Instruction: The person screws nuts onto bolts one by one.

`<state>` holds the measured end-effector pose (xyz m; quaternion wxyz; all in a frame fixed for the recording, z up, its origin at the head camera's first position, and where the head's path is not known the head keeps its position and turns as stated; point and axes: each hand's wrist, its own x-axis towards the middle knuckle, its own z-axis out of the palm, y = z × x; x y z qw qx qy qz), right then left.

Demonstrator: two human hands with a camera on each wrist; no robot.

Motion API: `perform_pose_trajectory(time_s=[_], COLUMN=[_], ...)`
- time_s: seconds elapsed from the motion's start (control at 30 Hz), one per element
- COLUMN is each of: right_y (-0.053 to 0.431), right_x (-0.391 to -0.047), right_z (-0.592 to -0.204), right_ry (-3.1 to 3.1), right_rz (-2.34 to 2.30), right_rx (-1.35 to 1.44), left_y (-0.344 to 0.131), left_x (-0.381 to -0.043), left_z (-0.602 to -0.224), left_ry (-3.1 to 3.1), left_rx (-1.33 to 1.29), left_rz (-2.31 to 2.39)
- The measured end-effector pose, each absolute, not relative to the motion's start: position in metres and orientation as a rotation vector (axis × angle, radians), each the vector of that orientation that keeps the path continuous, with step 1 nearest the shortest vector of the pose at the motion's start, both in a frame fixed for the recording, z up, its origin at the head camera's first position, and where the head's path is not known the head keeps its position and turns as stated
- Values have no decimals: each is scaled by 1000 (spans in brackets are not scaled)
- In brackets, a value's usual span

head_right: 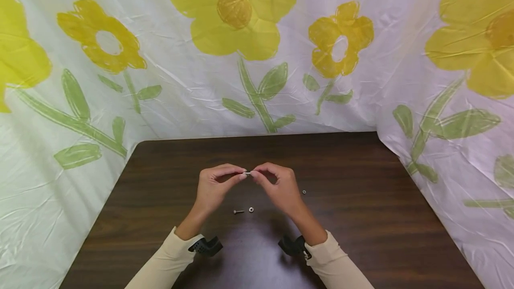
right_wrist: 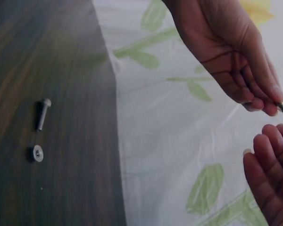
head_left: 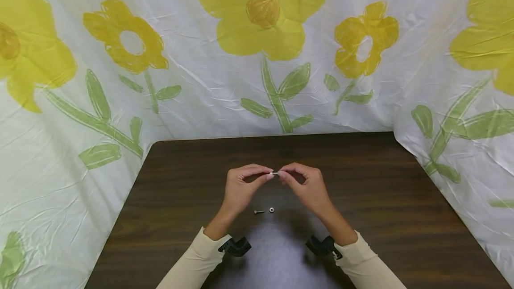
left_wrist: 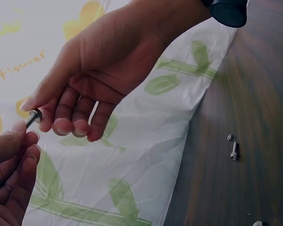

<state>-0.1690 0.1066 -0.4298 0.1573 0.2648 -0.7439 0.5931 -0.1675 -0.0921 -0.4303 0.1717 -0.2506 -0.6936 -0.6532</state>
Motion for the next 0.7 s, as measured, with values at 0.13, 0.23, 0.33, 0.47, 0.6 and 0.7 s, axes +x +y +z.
perform_pose_trajectory(time_s=[0.13,0.23,0.33,0.47,0.6,0.7], right_y=[102,98,96,96,100,105], right_x=[-165,-158,-151,-148,-149,-152], right_z=[-422,-409,-395,-388,-387,-394], right_ry=[-2190,-2216,-2238,-2273,-2247,-2179], right_rz=[1683,1698,1717,1735,1754,1763], right_rx=[665,628,610,579,618,711], left_y=[-88,-85,-84,-85,-86,-86], left_x=[-164,-160,-158,-162,-164,-164], left_z=[-424,-417,-416,-423,-428,-428], left_ry=[-1960,-1961,-1969,-1984,-1982,-1975], left_rx=[-727,-738,-735,-719,-719,-719], left_rz=[-1841,-1827,-1821,-1839,-1831,-1821])
